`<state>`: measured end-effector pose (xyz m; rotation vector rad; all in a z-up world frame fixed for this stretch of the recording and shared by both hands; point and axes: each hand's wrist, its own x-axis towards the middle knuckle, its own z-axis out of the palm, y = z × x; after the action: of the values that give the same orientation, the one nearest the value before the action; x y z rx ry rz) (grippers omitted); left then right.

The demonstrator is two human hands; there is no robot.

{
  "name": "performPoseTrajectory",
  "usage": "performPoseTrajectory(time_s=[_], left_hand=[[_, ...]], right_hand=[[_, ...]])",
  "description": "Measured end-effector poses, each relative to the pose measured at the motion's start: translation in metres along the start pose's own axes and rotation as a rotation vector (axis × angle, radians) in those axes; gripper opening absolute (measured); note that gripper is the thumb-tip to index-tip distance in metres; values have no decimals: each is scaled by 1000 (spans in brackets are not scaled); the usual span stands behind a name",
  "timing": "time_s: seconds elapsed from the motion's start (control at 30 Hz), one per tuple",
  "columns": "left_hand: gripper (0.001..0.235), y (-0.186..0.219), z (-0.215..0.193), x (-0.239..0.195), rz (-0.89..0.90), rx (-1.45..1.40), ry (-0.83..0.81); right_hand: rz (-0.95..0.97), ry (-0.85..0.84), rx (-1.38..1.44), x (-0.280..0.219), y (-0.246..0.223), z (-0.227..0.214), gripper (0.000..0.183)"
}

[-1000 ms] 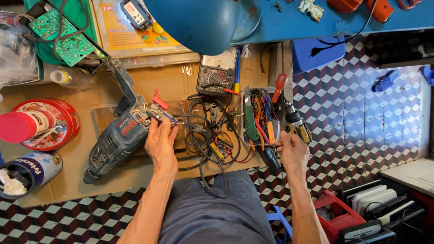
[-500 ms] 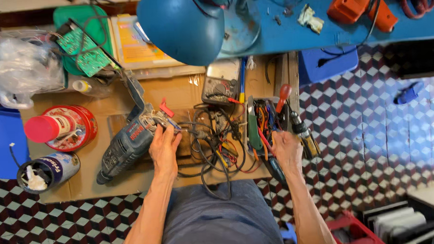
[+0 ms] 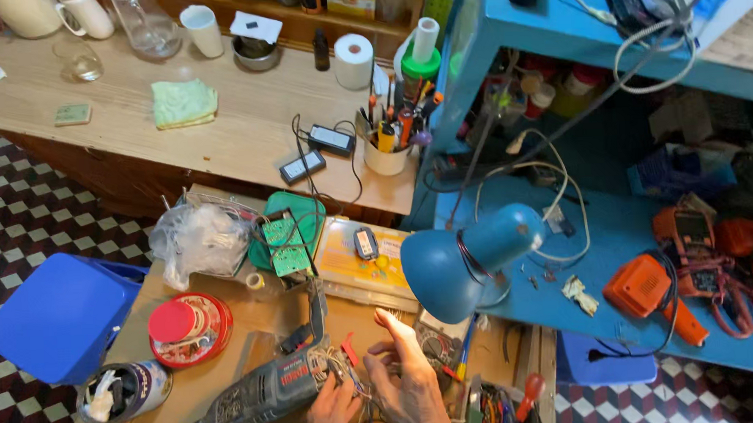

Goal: The person strips insulation from a black power cord, twists the exposed wires, and uses a soldering iron to heat and join the wires. The person then uses pliers to crimp a connector onto the cord and continues to solder and adjust the connection.

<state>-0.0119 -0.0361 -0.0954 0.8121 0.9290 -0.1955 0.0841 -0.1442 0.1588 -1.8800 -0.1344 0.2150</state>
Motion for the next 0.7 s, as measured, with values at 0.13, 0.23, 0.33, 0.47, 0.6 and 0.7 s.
performPoseTrajectory(time_s=[0.13,0.23,0.33,0.47,0.6,0.7], left_hand=[[67,-17,2,44,-34,40,9],[67,-26,9,54,-108,79,-19],[66,-28,17,59,-165,95,-35],[66,-5,19,80,-182,111,-68],[66,10,5,86,-193,121,-94],[66,12,0,82,-208,126,-101]], right_hand=[[-10,148,15,74,-29,40,67],[181,279,-17,131,-25,61,66],[243,350,29,181,-4,65,77],[283,500,71,240,14,62,78],[152,583,74,283,17,50,77],[241,613,78,310,16,36,80]])
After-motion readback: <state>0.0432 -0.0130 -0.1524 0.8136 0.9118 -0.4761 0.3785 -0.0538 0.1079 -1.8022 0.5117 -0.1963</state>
